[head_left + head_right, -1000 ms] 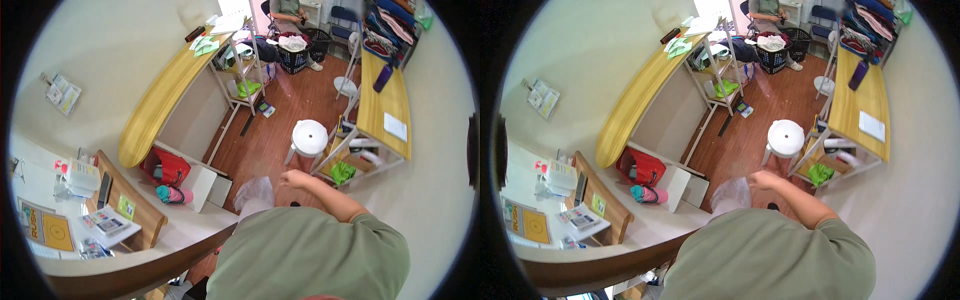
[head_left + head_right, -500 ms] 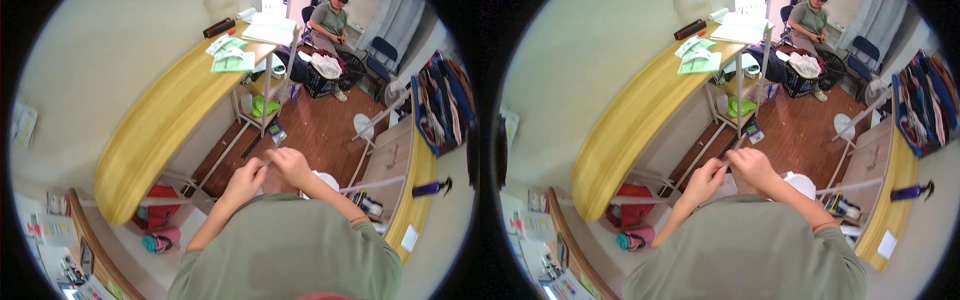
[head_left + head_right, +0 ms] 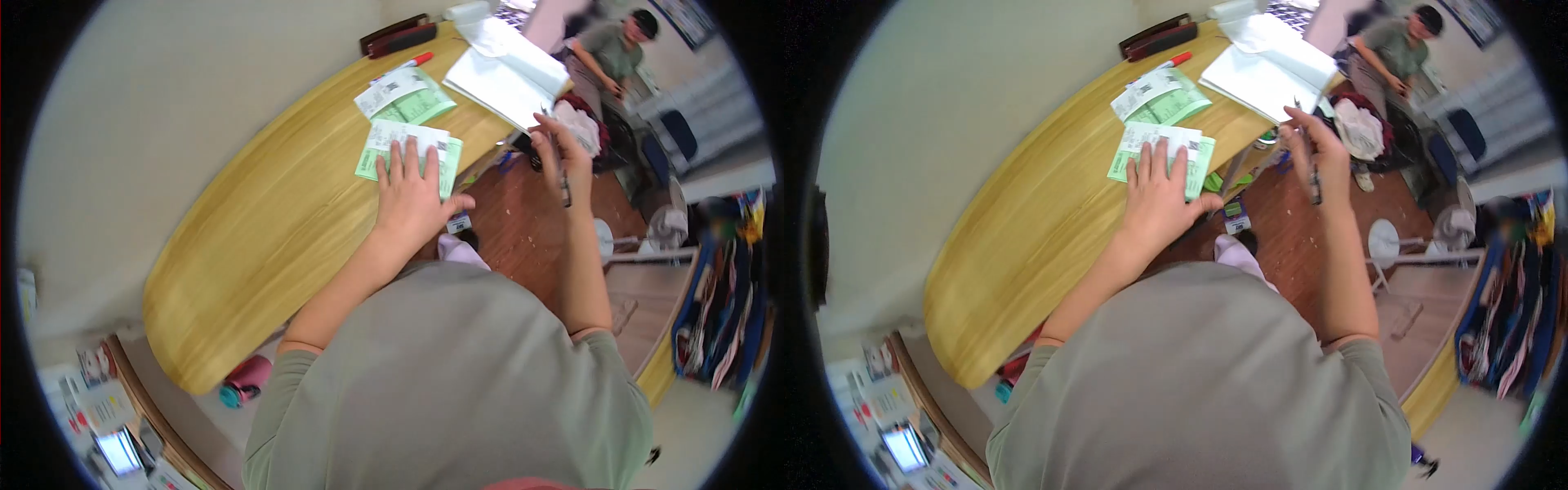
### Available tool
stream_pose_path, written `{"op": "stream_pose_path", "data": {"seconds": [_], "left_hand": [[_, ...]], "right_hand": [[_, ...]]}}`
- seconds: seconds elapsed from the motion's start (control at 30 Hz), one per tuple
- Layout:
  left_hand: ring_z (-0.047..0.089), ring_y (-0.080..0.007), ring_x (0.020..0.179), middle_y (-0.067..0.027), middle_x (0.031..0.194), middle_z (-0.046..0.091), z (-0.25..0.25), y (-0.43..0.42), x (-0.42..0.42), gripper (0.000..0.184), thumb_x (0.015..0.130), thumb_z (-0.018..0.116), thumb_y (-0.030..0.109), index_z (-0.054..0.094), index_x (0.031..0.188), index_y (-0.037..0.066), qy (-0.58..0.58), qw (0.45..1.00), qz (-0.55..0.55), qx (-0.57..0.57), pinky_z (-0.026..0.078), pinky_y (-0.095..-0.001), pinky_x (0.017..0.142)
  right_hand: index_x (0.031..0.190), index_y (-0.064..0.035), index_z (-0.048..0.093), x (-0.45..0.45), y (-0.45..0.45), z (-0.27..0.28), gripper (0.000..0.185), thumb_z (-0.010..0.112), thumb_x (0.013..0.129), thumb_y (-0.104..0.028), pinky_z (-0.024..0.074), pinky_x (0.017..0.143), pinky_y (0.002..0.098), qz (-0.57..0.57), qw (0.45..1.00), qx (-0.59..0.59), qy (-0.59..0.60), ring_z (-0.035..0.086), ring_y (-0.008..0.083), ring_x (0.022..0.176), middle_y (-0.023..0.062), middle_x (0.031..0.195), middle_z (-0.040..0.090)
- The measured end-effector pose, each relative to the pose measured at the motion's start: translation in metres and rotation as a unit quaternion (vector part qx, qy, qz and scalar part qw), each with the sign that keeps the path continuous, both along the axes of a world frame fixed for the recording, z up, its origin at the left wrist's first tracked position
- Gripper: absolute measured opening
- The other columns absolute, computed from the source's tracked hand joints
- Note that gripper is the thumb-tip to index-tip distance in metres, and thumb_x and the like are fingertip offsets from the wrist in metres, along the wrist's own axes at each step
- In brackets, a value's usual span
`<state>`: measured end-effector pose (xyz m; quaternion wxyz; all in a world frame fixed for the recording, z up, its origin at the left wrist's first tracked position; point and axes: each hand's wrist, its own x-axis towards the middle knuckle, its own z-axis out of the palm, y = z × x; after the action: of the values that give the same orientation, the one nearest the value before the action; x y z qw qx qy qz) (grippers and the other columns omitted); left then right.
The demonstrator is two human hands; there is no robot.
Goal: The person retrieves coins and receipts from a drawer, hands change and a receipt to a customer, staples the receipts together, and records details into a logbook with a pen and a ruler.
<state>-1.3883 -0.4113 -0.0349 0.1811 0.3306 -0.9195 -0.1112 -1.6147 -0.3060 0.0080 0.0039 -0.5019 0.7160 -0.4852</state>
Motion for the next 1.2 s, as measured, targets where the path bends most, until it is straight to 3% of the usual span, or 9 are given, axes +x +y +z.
{"op": "stream_pose_path", "data": {"seconds": [0.13, 0.3, 0.5, 0.6, 0.67, 0.73, 0.87, 0.9, 1.2], "left_hand": [[0.031, -0.0453, 0.138, -0.0254, 0.148, 0.035, 0.007, 0.005, 0.007, 0.077, 0.081, 0.072, 0.043, 0.044, 0.14, 0.002, -0.046, 0.999, -0.028, -0.011, 0.025, -0.0589, 0.112], [0.031, -0.0423, 0.14, -0.0227, 0.15, 0.034, 0.025, 0.024, -0.017, 0.063, 0.081, 0.07, 0.024, 0.046, 0.135, 0.004, -0.136, 0.988, 0.068, 0.015, 0.025, -0.0574, 0.114], [0.031, -0.0451, 0.139, -0.0261, 0.15, 0.033, 0.037, 0.043, -0.07, 0.059, 0.08, 0.074, 0.031, 0.051, 0.122, -0.003, -0.104, 0.963, 0.231, 0.089, 0.026, -0.0529, 0.115], [0.031, -0.0477, 0.138, -0.0276, 0.147, 0.035, 0.045, 0.039, -0.097, 0.064, 0.078, 0.076, 0.041, 0.052, 0.116, -0.005, -0.066, 0.956, 0.279, 0.063, 0.029, -0.0515, 0.114], [0.033, -0.05, 0.135, -0.0283, 0.142, 0.04, 0.041, 0.025, -0.123, 0.069, 0.077, 0.075, 0.048, 0.053, 0.117, -0.004, 0.007, 0.962, 0.272, 0.019, 0.032, -0.0537, 0.11], [0.035, -0.0515, 0.133, -0.0298, 0.137, 0.042, 0.032, 0.009, -0.148, 0.07, 0.079, 0.072, 0.051, 0.052, 0.118, -0.003, 0.071, 0.962, 0.263, -0.029, 0.034, -0.0581, 0.106], [0.037, -0.0424, 0.136, -0.016, 0.146, 0.042, 0.014, -0.006, -0.188, 0.068, 0.083, 0.064, 0.055, 0.055, 0.129, 0.005, 0.051, 0.971, 0.22, -0.084, 0.032, -0.0581, 0.109], [0.038, -0.0384, 0.136, -0.0108, 0.144, 0.046, 0.002, -0.008, -0.19, 0.068, 0.086, 0.057, 0.058, 0.056, 0.129, 0.006, 0.033, 0.972, 0.224, -0.071, 0.03, -0.061, 0.108], [0.046, -0.0337, 0.13, -0.0185, 0.134, 0.053, -0.001, -0.009, -0.189, 0.06, 0.086, 0.061, 0.055, 0.061, 0.122, 0.007, 0.056, 0.963, 0.257, -0.06, 0.033, -0.0578, 0.107]], "right_hand": [[0.102, -0.0014, 0.072, -0.066, -0.072, 0.009, 0.023, 0.062, 0.096, -0.021, 0.0493, 0.076, 0.0264, 0.112, 0.992, 0.06, -0.02, 0.064, 0.0136, 0.083, 0.0075, 0.094, 0.07], [0.116, -0.0052, 0.069, -0.125, -0.168, -0.008, 0.031, 0.065, 0.094, -0.026, 0.0493, 0.083, 0.0275, 0.283, 0.95, 0.108, -0.075, 0.063, 0.0145, 0.087, 0.0089, 0.096, 0.07], [0.111, -0.0031, 0.07, -0.159, -0.214, -0.04, 0.032, 0.067, 0.092, -0.03, 0.0492, 0.083, 0.0275, 0.43, 0.883, 0.179, -0.054, 0.063, 0.0138, 0.085, 0.0074, 0.091, 0.07], [0.11, -0.0041, 0.069, -0.149, -0.217, -0.024, 0.025, 0.061, 0.096, -0.024, 0.0442, 0.067, 0.0209, 0.368, 0.877, 0.279, -0.129, 0.055, 0.0056, 0.071, 0.0011, 0.082, 0.066], [0.105, -0.0044, 0.069, -0.146, -0.223, -0.023, 0.024, 0.065, 0.093, -0.025, 0.0397, 0.059, 0.0204, 0.4, 0.843, 0.187, -0.306, 0.051, 0.0041, 0.066, 0.0, 0.076, 0.064], [0.102, -0.0038, 0.069, -0.134, -0.23, -0.017, 0.024, 0.068, 0.091, -0.025, 0.0397, 0.058, 0.0206, 0.396, 0.852, 0.188, -0.285, 0.051, 0.0044, 0.065, 0.0002, 0.076, 0.063], [0.095, -0.003, 0.067, -0.111, -0.233, -0.013, 0.026, 0.074, 0.086, -0.026, 0.0409, 0.057, 0.0212, 0.362, 0.875, 0.237, -0.215, 0.052, 0.0055, 0.064, 0.0008, 0.076, 0.064], [0.088, -0.0027, 0.068, -0.103, -0.233, -0.027, 0.026, 0.075, 0.085, -0.027, 0.0423, 0.058, 0.0221, 0.364, 0.87, 0.183, -0.278, 0.053, 0.0063, 0.064, 0.0017, 0.076, 0.066], [0.069, -0.0032, 0.066, -0.095, -0.231, -0.025, 0.037, 0.081, 0.08, -0.035, 0.042, 0.052, 0.024, 0.346, 0.899, 0.213, -0.162, 0.053, 0.0062, 0.055, 0.0018, 0.061, 0.062]]}}
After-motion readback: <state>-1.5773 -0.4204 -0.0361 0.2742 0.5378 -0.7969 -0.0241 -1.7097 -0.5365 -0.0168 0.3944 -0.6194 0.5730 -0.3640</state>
